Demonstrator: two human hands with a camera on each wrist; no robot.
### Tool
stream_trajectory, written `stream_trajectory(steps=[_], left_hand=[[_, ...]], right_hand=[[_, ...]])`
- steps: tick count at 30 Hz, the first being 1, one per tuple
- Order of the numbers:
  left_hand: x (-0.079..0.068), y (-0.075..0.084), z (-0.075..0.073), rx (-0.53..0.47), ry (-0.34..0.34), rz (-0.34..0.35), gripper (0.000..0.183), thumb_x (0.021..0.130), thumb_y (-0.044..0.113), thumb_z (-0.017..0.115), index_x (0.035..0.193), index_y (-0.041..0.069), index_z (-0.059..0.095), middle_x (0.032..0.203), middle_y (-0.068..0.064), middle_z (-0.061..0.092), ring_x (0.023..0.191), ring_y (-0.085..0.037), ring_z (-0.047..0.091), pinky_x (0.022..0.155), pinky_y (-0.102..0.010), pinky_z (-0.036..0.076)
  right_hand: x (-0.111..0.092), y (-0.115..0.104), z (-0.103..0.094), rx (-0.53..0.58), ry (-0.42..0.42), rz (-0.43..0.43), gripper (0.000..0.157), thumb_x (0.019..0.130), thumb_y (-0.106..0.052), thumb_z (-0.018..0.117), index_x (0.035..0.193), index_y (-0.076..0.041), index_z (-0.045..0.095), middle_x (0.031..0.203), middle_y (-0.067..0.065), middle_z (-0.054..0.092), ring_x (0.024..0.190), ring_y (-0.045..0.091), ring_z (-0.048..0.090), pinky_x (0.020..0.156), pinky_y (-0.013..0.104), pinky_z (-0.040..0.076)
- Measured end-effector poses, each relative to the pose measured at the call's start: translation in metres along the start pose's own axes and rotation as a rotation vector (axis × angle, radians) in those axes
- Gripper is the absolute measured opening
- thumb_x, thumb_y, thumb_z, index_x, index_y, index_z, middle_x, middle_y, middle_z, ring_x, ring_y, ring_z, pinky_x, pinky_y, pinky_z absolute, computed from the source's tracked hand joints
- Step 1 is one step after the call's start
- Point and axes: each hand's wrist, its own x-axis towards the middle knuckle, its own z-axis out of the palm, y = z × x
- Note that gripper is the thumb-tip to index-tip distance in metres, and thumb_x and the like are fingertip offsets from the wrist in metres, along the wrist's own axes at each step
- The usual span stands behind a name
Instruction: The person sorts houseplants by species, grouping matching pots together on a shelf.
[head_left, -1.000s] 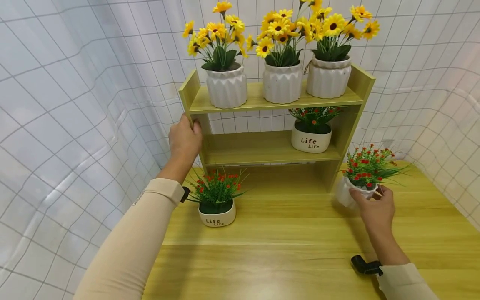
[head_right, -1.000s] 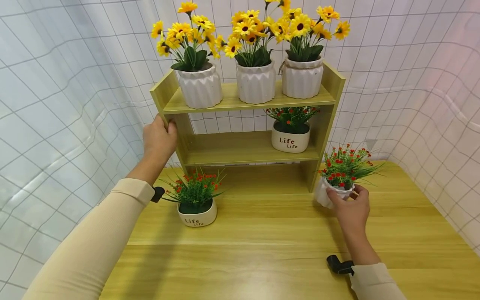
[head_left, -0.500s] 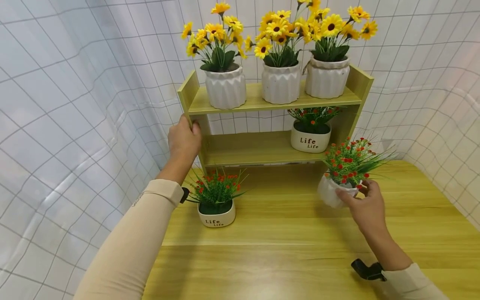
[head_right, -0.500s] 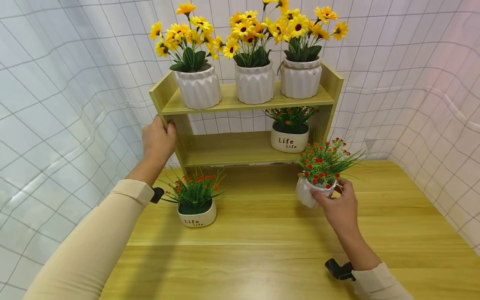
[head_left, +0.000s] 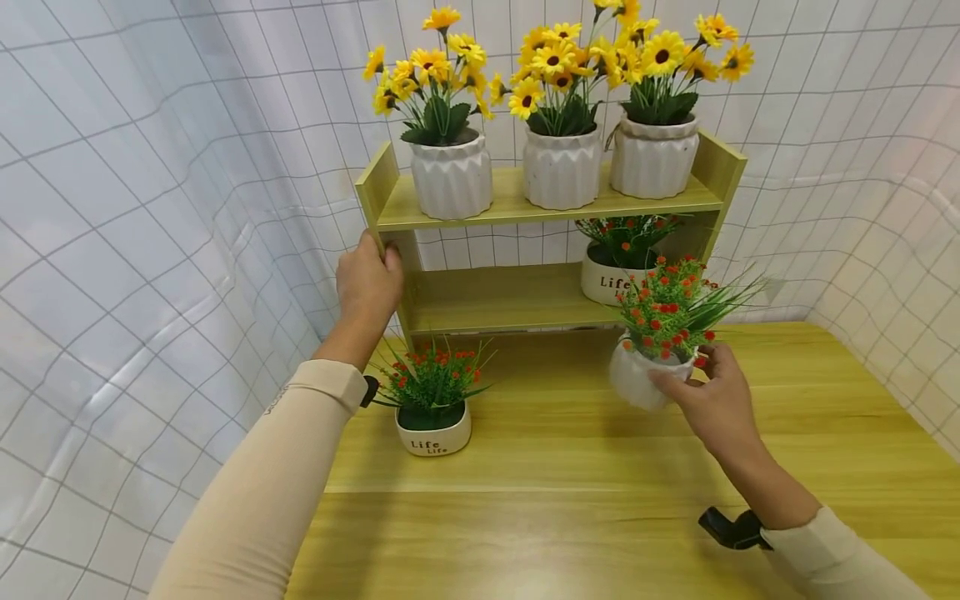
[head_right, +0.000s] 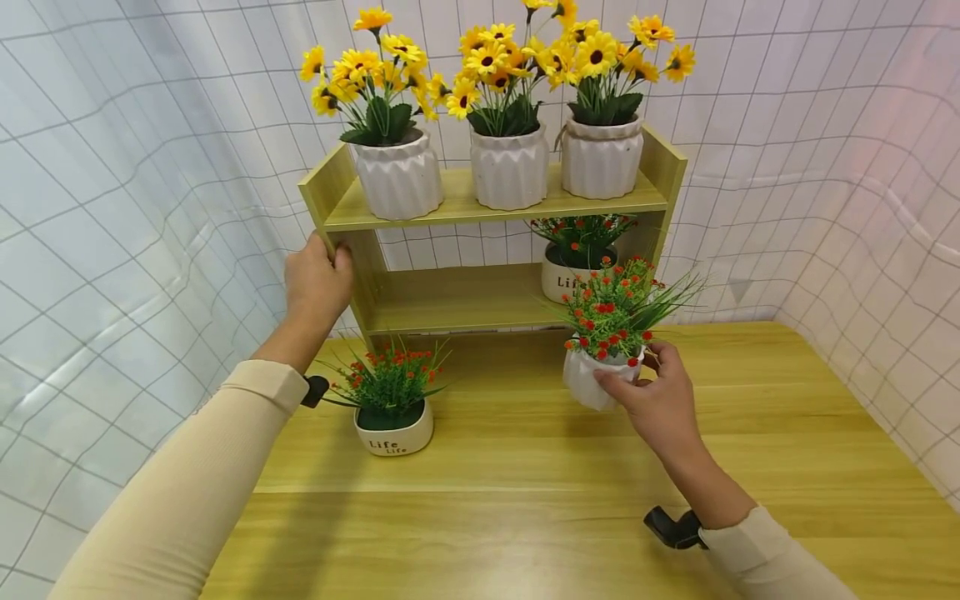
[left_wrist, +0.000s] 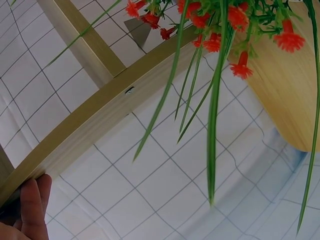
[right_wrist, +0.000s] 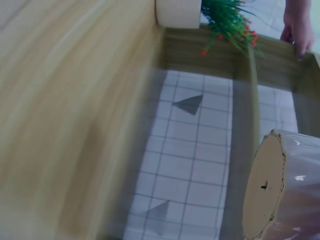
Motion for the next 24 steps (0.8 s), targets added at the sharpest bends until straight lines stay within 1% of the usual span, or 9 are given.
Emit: stream_trajectory(steps=[2, 4, 9, 11, 14, 17, 18, 20, 24], left_hand=[[0.0, 0.0, 0.0, 0.0, -0.002, -0.001, 0.026, 0.103, 0.023, 0.046, 0.101, -0.002, 0.056, 0.094, -0.03, 0.067, 0.09, -0.048, 0.066, 0.071, -0.055, 0.051], [0.0, 0.0, -0.001, 0.002, -0.004, -0.002, 0.027, 0.103, 0.023, 0.046, 0.101, -0.002, 0.056, 0.094, -0.031, 0.067, 0.09, -0.048, 0.066, 0.071, -0.055, 0.051], [0.0, 0.0, -0.001, 0.0, -0.014, -0.008, 0.027, 0.103, 0.023, 0.046, 0.103, -0.002, 0.056, 0.095, -0.03, 0.066, 0.09, -0.048, 0.065, 0.071, -0.055, 0.051], [0.0, 0.0, -0.001, -0.002, -0.018, -0.009, 0.027, 0.103, 0.024, 0.046, 0.103, -0.002, 0.056, 0.095, -0.03, 0.066, 0.091, -0.048, 0.065, 0.071, -0.055, 0.051], [0.0, 0.0, -0.001, -0.002, -0.018, -0.008, 0.027, 0.103, 0.024, 0.046, 0.103, -0.002, 0.056, 0.095, -0.03, 0.066, 0.09, -0.048, 0.065, 0.071, -0.055, 0.051], [-0.001, 0.0, -0.001, -0.002, -0.016, -0.007, 0.027, 0.103, 0.024, 0.046, 0.103, -0.002, 0.056, 0.094, -0.03, 0.066, 0.09, -0.048, 0.066, 0.07, -0.054, 0.051], [-0.001, 0.0, -0.001, -0.003, -0.015, -0.008, 0.027, 0.103, 0.024, 0.046, 0.102, -0.001, 0.056, 0.094, -0.03, 0.066, 0.089, -0.047, 0.066, 0.07, -0.054, 0.051], [-0.001, 0.0, -0.001, -0.003, -0.015, -0.006, 0.026, 0.103, 0.024, 0.047, 0.102, -0.001, 0.056, 0.094, -0.029, 0.066, 0.089, -0.047, 0.065, 0.07, -0.054, 0.051], [0.0, -0.001, -0.001, -0.001, -0.016, -0.01, 0.027, 0.103, 0.024, 0.046, 0.103, -0.001, 0.056, 0.094, -0.029, 0.067, 0.089, -0.047, 0.065, 0.07, -0.054, 0.051]], right_hand=[[0.002, -0.005, 0.002, 0.01, -0.009, -0.007, 0.08, 0.091, -0.031, 0.072, 0.149, 0.001, 0.027, 0.142, 0.024, 0.042, 0.118, 0.041, 0.056, 0.073, 0.014, 0.05], [0.004, -0.011, 0.004, 0.013, -0.011, -0.018, 0.078, 0.091, -0.031, 0.073, 0.148, 0.0, 0.029, 0.14, 0.022, 0.043, 0.116, 0.039, 0.058, 0.074, 0.014, 0.05], [0.011, -0.024, 0.013, 0.021, -0.023, -0.04, 0.079, 0.089, -0.033, 0.075, 0.148, -0.003, 0.031, 0.138, 0.017, 0.044, 0.113, 0.031, 0.056, 0.074, 0.016, 0.051], [0.014, -0.029, 0.016, 0.025, -0.033, -0.039, 0.081, 0.088, -0.035, 0.076, 0.149, -0.007, 0.031, 0.141, 0.016, 0.044, 0.116, 0.028, 0.053, 0.076, 0.016, 0.05], [0.019, -0.036, 0.022, 0.002, -0.043, -0.04, 0.083, 0.086, -0.04, 0.077, 0.149, -0.008, 0.033, 0.14, 0.016, 0.045, 0.109, 0.026, 0.05, 0.073, 0.018, 0.048], [0.025, -0.043, 0.027, 0.008, -0.05, -0.057, 0.082, 0.086, -0.041, 0.077, 0.145, -0.005, 0.035, 0.134, 0.016, 0.048, 0.102, 0.023, 0.048, 0.073, 0.019, 0.047], [0.027, -0.045, 0.029, 0.021, -0.054, -0.065, 0.081, 0.086, -0.04, 0.077, 0.144, -0.004, 0.035, 0.131, 0.017, 0.049, 0.099, 0.023, 0.05, 0.072, 0.02, 0.048], [0.031, -0.048, 0.034, 0.058, -0.061, -0.077, 0.08, 0.086, -0.037, 0.078, 0.144, -0.002, 0.035, 0.126, 0.016, 0.051, 0.101, 0.022, 0.054, 0.073, 0.02, 0.051], [0.038, -0.055, 0.043, 0.11, -0.069, -0.099, 0.079, 0.086, -0.033, 0.078, 0.144, -0.002, 0.035, 0.128, 0.015, 0.051, 0.104, 0.024, 0.06, 0.074, 0.021, 0.054]])
